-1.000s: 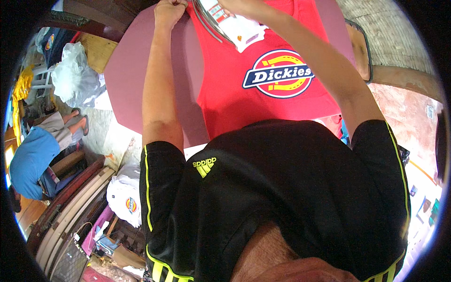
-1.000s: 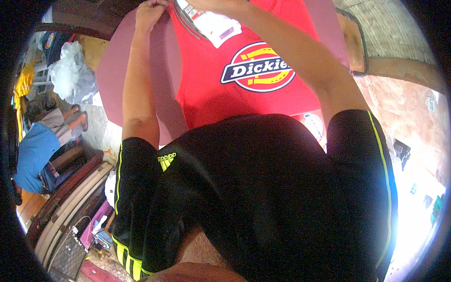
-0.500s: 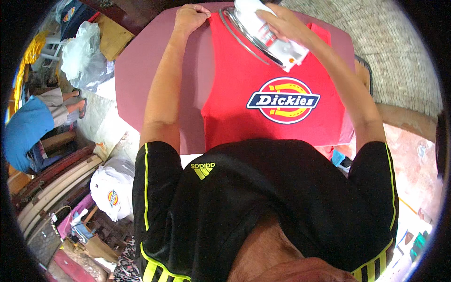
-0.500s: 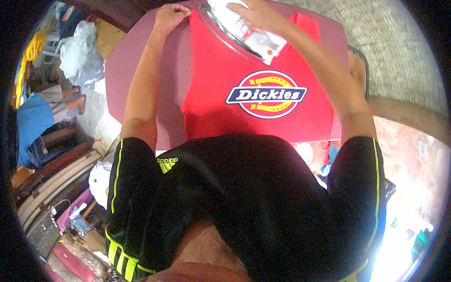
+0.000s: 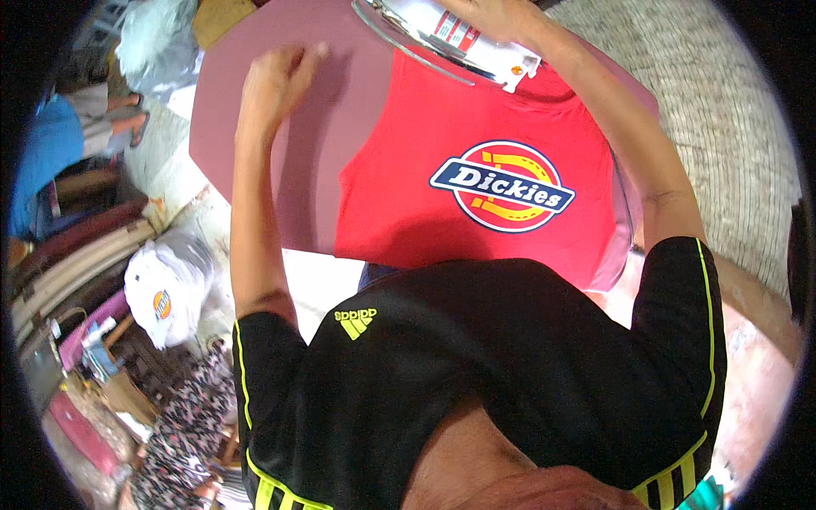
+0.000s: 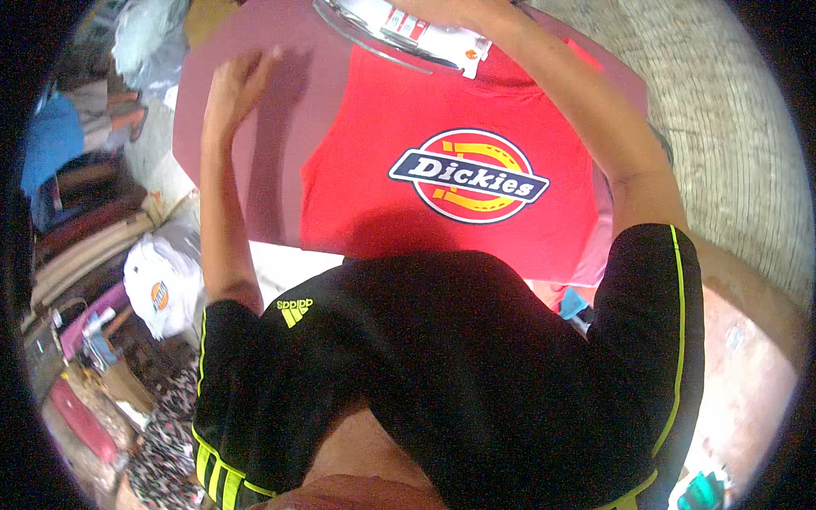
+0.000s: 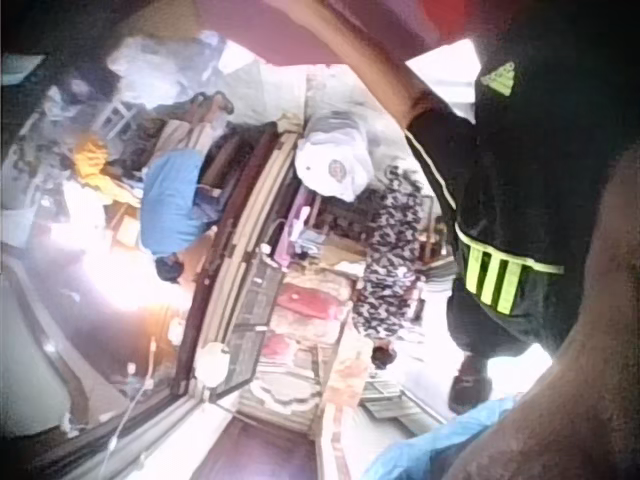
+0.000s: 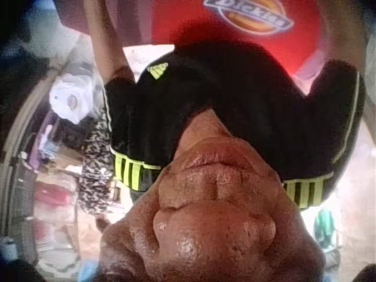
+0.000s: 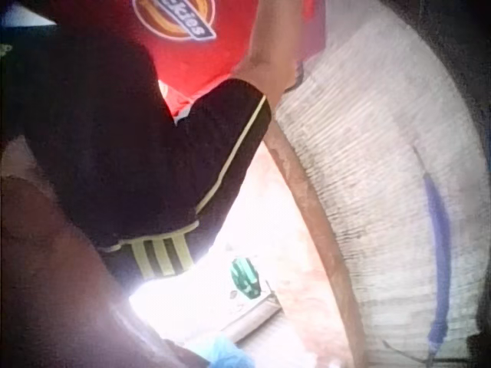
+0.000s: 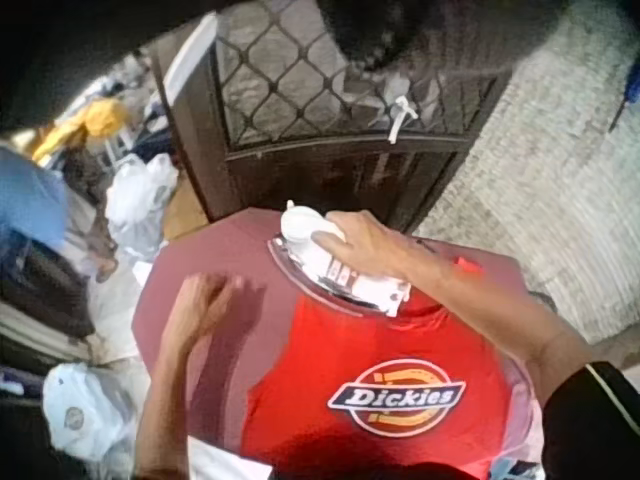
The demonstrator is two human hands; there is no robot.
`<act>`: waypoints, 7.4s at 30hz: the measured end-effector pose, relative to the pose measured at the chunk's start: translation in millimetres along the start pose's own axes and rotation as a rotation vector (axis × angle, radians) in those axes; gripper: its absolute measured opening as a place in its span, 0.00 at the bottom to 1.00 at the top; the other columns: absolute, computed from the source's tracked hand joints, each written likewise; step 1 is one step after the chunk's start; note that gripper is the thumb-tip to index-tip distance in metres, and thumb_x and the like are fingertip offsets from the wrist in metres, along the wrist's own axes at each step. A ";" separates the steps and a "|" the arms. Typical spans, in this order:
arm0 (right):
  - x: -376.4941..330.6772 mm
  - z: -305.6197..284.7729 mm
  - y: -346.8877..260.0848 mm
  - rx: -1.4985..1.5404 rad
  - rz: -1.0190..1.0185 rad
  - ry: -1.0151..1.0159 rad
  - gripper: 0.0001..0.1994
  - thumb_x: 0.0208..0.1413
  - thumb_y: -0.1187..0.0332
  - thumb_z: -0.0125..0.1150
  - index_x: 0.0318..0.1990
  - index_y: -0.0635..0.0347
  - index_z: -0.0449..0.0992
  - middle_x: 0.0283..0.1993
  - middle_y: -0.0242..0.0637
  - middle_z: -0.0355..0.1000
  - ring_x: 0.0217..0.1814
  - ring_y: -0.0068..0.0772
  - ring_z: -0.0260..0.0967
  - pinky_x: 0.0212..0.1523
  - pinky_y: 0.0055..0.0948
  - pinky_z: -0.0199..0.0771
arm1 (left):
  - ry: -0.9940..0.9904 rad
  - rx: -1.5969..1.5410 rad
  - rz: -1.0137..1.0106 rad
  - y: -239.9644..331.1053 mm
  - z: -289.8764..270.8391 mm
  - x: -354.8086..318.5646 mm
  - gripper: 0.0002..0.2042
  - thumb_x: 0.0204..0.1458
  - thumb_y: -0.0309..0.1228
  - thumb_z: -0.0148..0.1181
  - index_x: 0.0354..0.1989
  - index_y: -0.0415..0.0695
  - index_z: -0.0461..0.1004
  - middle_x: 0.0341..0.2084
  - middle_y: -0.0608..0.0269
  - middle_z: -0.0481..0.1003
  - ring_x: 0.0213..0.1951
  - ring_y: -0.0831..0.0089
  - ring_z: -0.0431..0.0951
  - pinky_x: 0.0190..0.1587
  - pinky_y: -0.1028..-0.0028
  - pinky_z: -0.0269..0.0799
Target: The person irons a red Dickies t-shirt on a pink ironing board. They smooth the fabric with their hands, use a white electric iron to press the shirt, and flip it over to iron the other side. The person finishes by folding the shirt and placing it on a nearby surface.
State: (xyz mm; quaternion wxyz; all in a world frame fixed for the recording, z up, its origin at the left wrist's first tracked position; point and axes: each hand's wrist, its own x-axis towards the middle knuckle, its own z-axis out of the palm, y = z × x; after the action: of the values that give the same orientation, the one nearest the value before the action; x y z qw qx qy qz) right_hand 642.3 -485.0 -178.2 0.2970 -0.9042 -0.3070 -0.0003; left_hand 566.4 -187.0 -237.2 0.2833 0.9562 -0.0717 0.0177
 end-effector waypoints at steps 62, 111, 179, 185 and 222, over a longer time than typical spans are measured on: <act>-99.6 -64.2 -108.3 0.192 -0.195 -0.309 0.16 0.61 0.59 0.59 0.39 0.66 0.74 0.27 0.45 0.76 0.27 0.33 0.78 0.30 0.35 0.78 | 0.731 -0.423 -0.031 125.9 95.8 -215.3 0.13 0.59 0.29 0.57 0.51 0.40 0.73 0.42 0.55 0.76 0.47 0.62 0.75 0.51 0.64 0.68; -270.5 -147.4 93.0 -0.003 0.414 -0.390 0.20 0.62 0.55 0.59 0.51 0.64 0.73 0.37 0.37 0.75 0.37 0.24 0.70 0.41 0.27 0.74 | 0.260 0.390 0.392 122.3 147.9 18.0 0.34 0.61 0.53 0.45 0.70 0.44 0.56 0.71 0.55 0.55 0.71 0.55 0.54 0.68 0.52 0.47; -70.1 -86.3 -12.3 -0.042 0.514 -0.031 0.26 0.61 0.49 0.53 0.44 0.69 0.76 0.30 0.50 0.78 0.30 0.43 0.79 0.32 0.37 0.79 | 0.328 -0.128 0.410 35.7 109.0 95.5 0.24 0.60 0.41 0.52 0.61 0.38 0.67 0.62 0.47 0.66 0.64 0.48 0.63 0.65 0.52 0.55; -148.6 -156.8 48.1 -0.087 0.353 0.190 0.22 0.62 0.54 0.53 0.48 0.66 0.76 0.36 0.49 0.79 0.36 0.46 0.78 0.40 0.39 0.77 | 0.309 0.251 0.395 114.3 132.7 55.4 0.39 0.58 0.60 0.47 0.68 0.40 0.58 0.69 0.45 0.53 0.70 0.45 0.50 0.69 0.44 0.43; -114.1 -102.3 62.6 -0.143 0.255 -0.132 0.26 0.62 0.49 0.54 0.43 0.69 0.77 0.39 0.57 0.77 0.42 0.55 0.77 0.43 0.44 0.74 | 0.365 0.416 0.388 121.0 158.9 58.5 0.28 0.63 0.43 0.46 0.68 0.40 0.59 0.68 0.47 0.58 0.69 0.48 0.56 0.70 0.51 0.46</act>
State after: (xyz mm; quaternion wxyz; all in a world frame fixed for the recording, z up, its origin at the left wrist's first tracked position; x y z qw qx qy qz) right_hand 603.1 -643.1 -148.4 0.2085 -0.9527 -0.2080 0.0751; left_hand 605.4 -381.3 -300.9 0.0817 0.9430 -0.1955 0.2566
